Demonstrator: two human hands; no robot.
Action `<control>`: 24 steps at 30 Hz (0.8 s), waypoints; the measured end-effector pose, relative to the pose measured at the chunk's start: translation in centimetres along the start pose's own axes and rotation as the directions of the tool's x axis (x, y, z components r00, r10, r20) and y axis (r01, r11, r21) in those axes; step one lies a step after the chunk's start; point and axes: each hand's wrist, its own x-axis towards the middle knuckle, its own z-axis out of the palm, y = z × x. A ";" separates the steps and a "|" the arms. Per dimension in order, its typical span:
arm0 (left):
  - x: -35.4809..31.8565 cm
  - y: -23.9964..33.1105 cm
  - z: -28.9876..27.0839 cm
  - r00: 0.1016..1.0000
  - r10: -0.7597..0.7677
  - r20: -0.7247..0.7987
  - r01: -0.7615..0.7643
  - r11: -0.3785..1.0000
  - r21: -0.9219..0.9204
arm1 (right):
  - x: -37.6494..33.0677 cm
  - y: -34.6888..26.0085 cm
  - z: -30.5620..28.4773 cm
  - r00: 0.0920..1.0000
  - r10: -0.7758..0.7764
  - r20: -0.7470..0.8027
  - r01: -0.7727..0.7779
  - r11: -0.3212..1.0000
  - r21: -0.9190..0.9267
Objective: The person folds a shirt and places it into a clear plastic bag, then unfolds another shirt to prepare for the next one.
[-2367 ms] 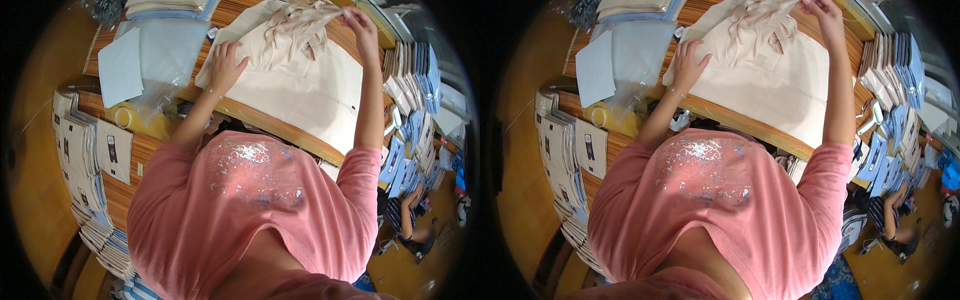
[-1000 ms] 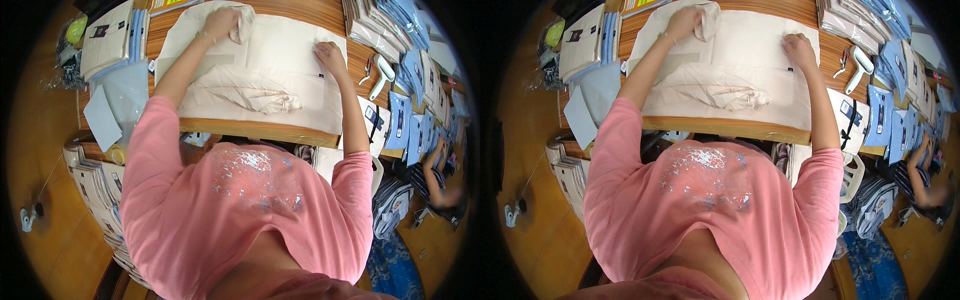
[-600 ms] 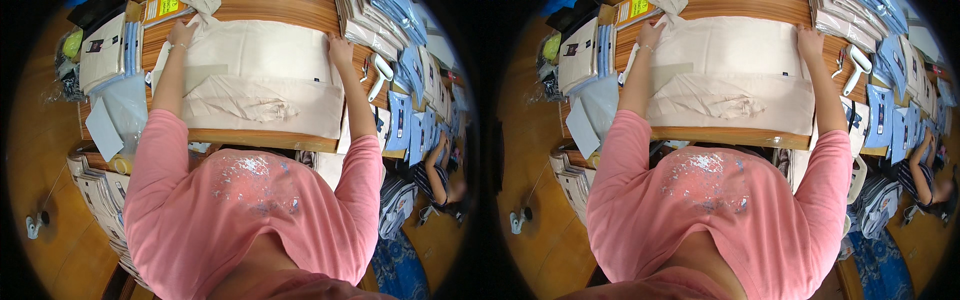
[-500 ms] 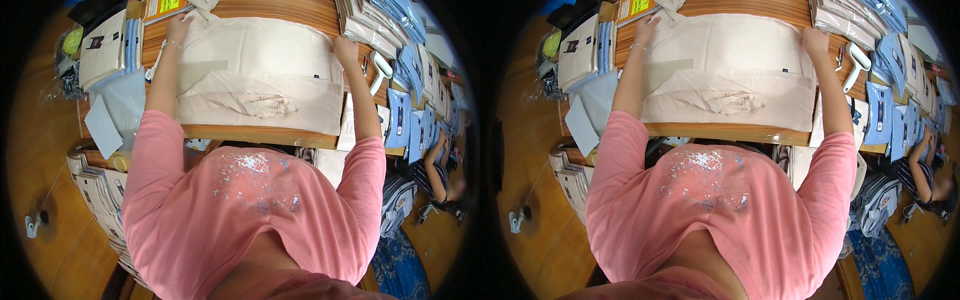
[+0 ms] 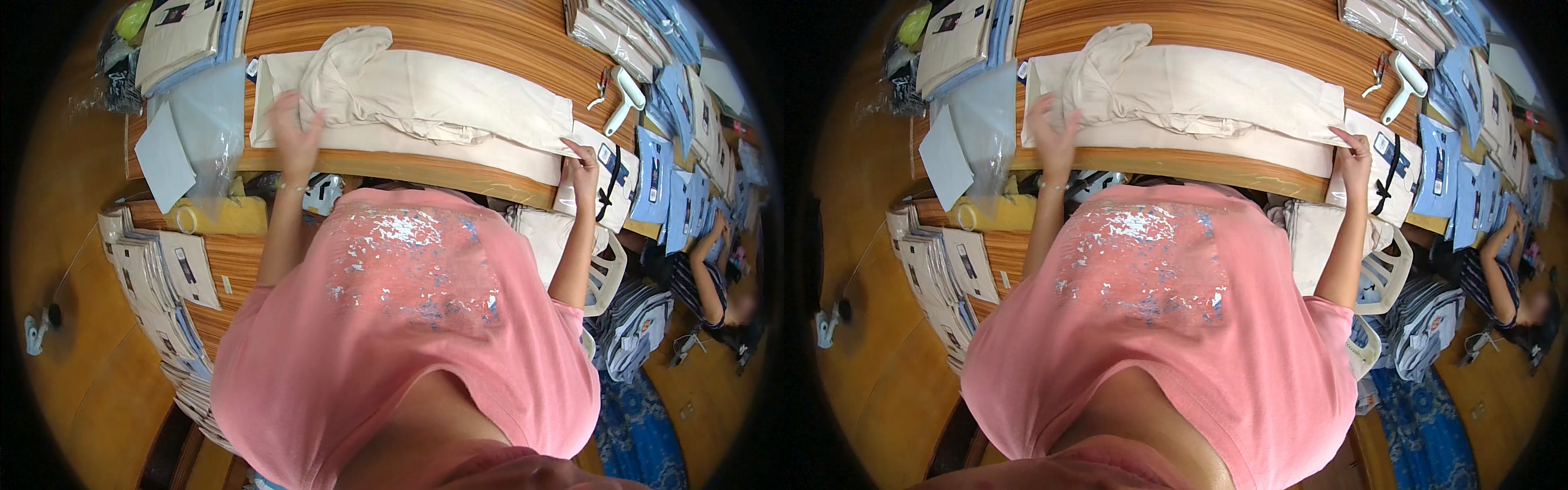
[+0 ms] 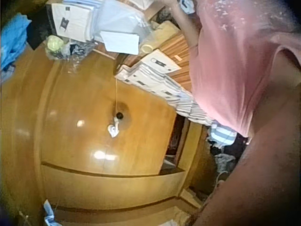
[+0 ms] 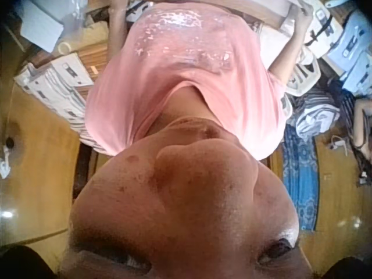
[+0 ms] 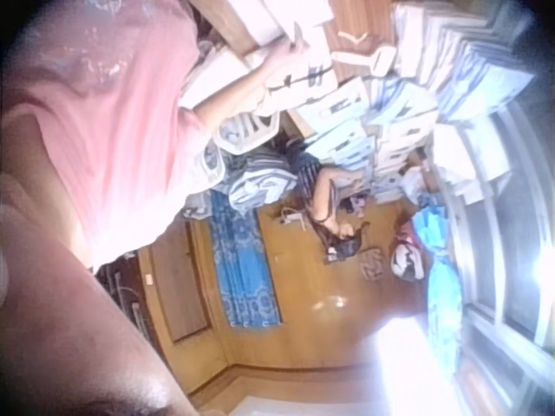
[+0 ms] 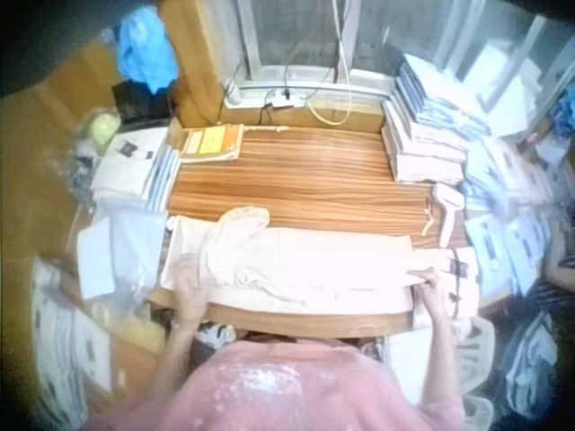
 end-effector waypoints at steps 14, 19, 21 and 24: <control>2.5 0.6 1.5 0.695 0.230 0.681 -0.405 0.908 0.107 | -1.6 -0.5 -0.2 0.995 -0.006 0.102 0.032 0.967 -0.253; 0.5 0.0 2.7 0.595 0.222 0.773 -0.477 0.871 0.117 | -1.5 -2.2 0.8 0.987 0.045 0.153 0.056 0.797 -0.601; 1.0 1.2 3.0 0.644 0.270 0.716 -0.460 0.885 0.079 | -0.4 -2.1 0.7 0.988 0.013 0.151 0.086 0.769 -0.633; 1.4 2.2 4.1 0.702 0.316 0.639 -0.383 0.923 -0.036 | 3.3 -2.9 1.1 0.989 -0.137 -0.046 0.084 0.801 -0.593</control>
